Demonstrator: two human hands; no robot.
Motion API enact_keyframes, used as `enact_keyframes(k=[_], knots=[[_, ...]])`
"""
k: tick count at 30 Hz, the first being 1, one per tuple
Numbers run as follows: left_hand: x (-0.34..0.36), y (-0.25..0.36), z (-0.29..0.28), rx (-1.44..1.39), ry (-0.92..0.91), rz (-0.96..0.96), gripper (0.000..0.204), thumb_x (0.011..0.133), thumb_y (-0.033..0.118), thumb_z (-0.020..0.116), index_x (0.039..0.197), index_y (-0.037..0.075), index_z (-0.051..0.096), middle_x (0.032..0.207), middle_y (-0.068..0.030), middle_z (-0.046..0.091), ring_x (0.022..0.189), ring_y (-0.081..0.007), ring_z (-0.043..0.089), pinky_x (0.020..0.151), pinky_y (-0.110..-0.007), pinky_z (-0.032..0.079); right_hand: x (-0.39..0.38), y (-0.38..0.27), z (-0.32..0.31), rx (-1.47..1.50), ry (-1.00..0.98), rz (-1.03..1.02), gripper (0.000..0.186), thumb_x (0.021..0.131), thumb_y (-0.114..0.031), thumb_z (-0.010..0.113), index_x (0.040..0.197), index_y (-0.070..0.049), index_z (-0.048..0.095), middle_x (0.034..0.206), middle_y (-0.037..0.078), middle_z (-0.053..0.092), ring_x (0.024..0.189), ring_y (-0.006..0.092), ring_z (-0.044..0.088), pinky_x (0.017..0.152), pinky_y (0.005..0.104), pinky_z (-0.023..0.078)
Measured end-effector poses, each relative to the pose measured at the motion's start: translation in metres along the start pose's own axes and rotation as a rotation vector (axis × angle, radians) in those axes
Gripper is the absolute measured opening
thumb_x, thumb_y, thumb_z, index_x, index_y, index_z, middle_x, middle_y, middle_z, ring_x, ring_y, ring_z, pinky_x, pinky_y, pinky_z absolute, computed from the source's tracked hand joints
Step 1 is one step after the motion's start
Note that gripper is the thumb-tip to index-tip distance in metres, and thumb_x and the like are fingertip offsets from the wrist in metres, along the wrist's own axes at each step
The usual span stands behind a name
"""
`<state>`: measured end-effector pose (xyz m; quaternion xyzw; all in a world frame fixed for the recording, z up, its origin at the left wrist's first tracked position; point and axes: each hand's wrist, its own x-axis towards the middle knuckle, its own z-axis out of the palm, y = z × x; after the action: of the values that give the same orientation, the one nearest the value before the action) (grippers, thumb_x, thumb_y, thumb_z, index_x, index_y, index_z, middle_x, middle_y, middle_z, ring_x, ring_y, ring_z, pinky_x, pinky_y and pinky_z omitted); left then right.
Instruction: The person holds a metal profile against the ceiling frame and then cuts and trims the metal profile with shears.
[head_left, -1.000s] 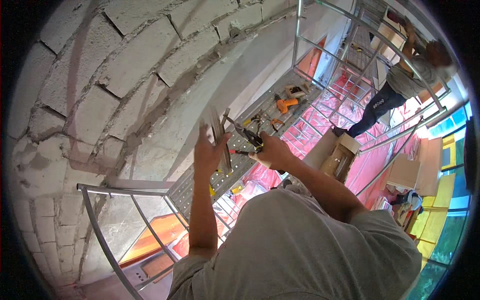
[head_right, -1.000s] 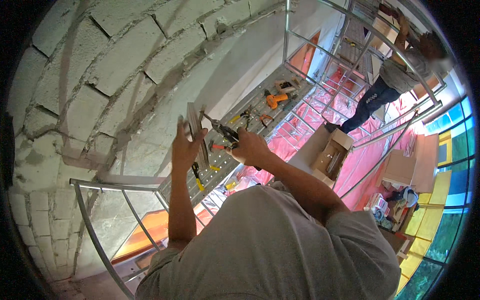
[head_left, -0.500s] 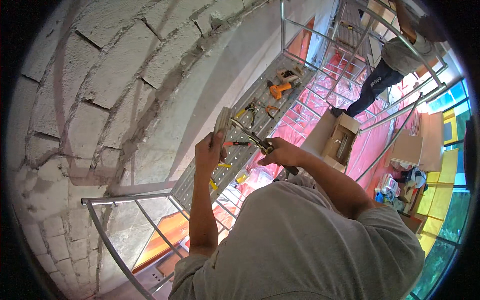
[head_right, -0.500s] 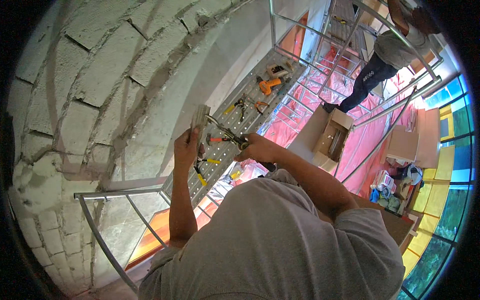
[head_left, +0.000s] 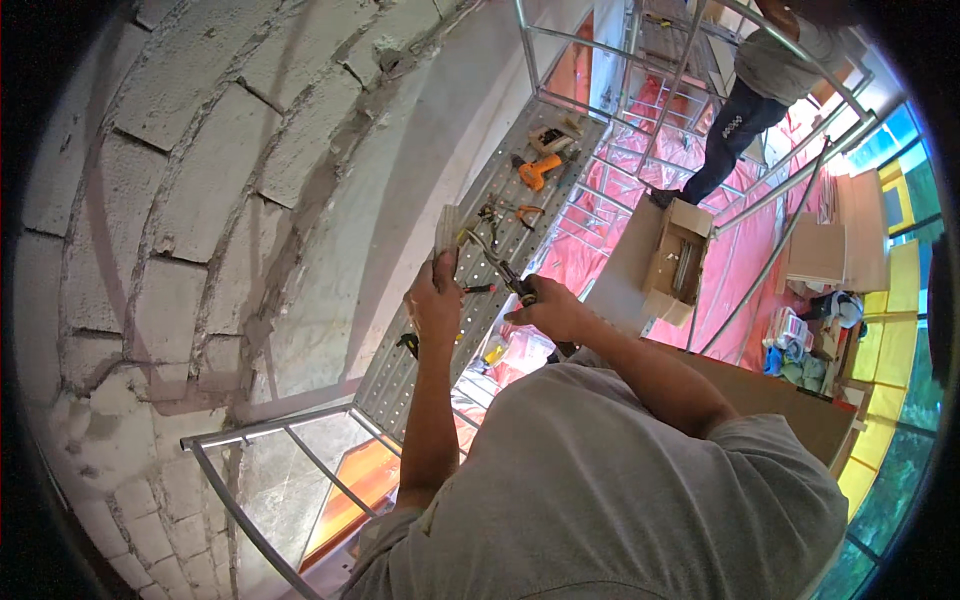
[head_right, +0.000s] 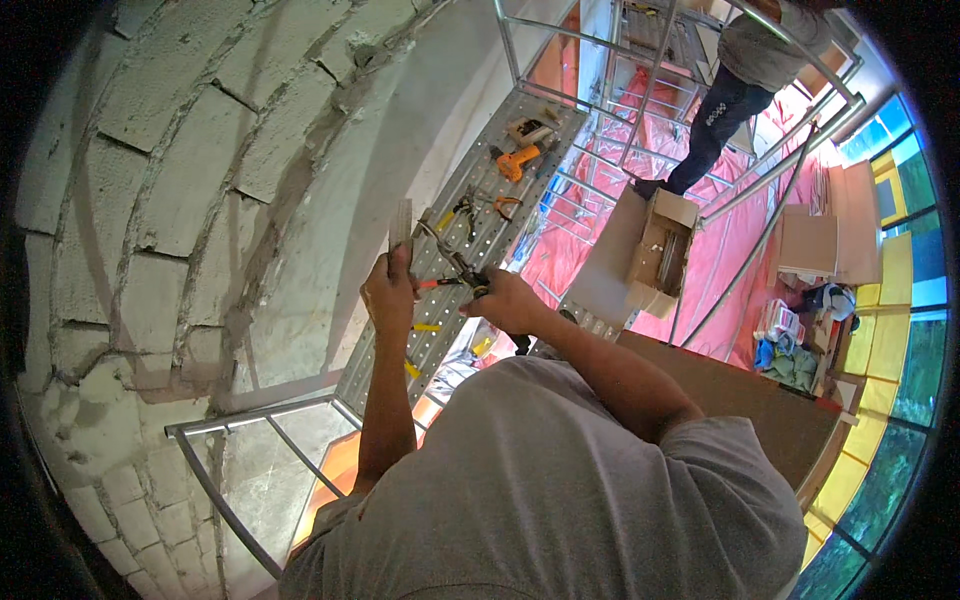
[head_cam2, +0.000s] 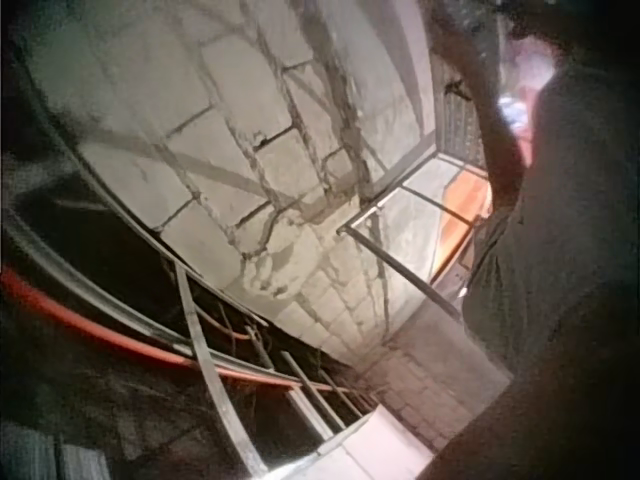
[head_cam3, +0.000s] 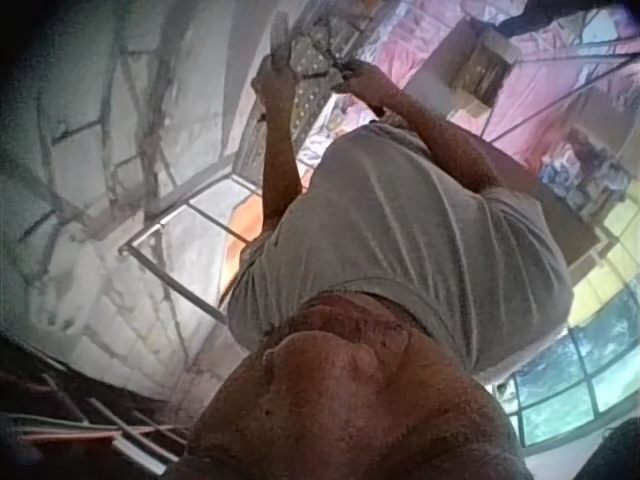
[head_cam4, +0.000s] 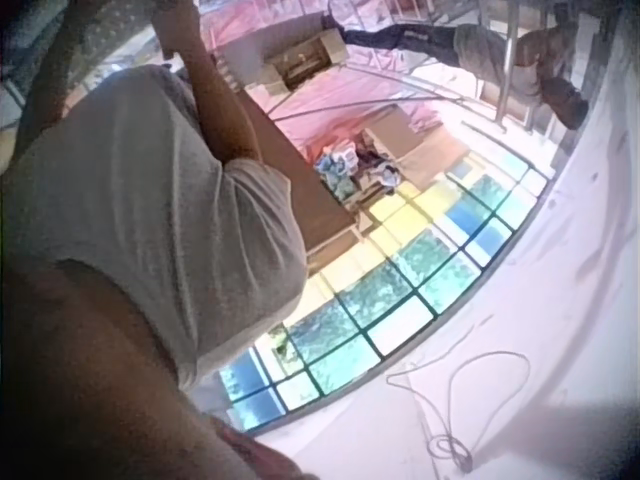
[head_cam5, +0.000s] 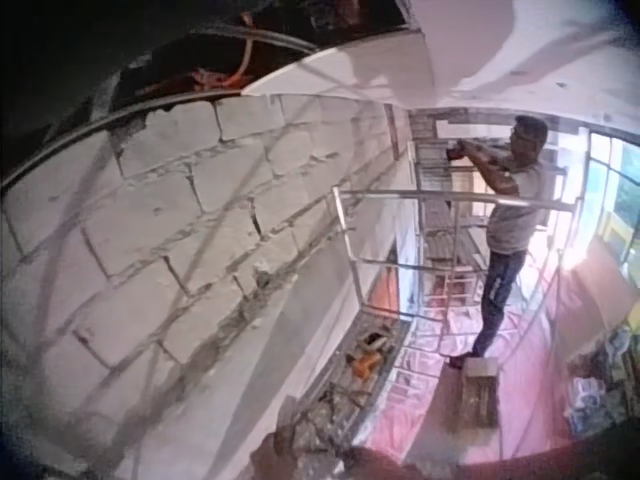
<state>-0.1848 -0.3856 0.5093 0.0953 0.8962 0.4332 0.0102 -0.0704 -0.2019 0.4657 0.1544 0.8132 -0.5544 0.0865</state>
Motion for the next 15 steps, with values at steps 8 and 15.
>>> enact_keyframes(k=[8,15], knots=[[-0.001,-0.007,-0.001,-0.139,-0.043,0.044,0.039,0.107,0.037,0.06,0.097,0.001,0.068,0.06,-0.0086,0.064,0.048,-0.0149,0.061,0.047,-0.036,0.048,-0.003,-0.003,-0.007,0.653,-0.422,0.24,0.029,0.082,-0.025,0.081,0.081,-0.006,0.059,0.072,0.007,0.057,0.06,0.0197,0.057,0.059,0.0399,0.047],[0.044,-0.031,-0.024,-0.183,0.03,0.446,0.039,0.109,0.039,0.054,0.104,0.002,0.067,0.069,-0.0038,0.059,0.053,-0.011,0.057,0.047,-0.029,0.047,-0.011,0.044,-0.016,0.98,-0.265,0.566,0.023,0.086,-0.023,0.074,0.094,-0.005,0.061,0.077,0.009,0.06,0.062,0.0239,0.058,0.059,0.0425,0.05]])
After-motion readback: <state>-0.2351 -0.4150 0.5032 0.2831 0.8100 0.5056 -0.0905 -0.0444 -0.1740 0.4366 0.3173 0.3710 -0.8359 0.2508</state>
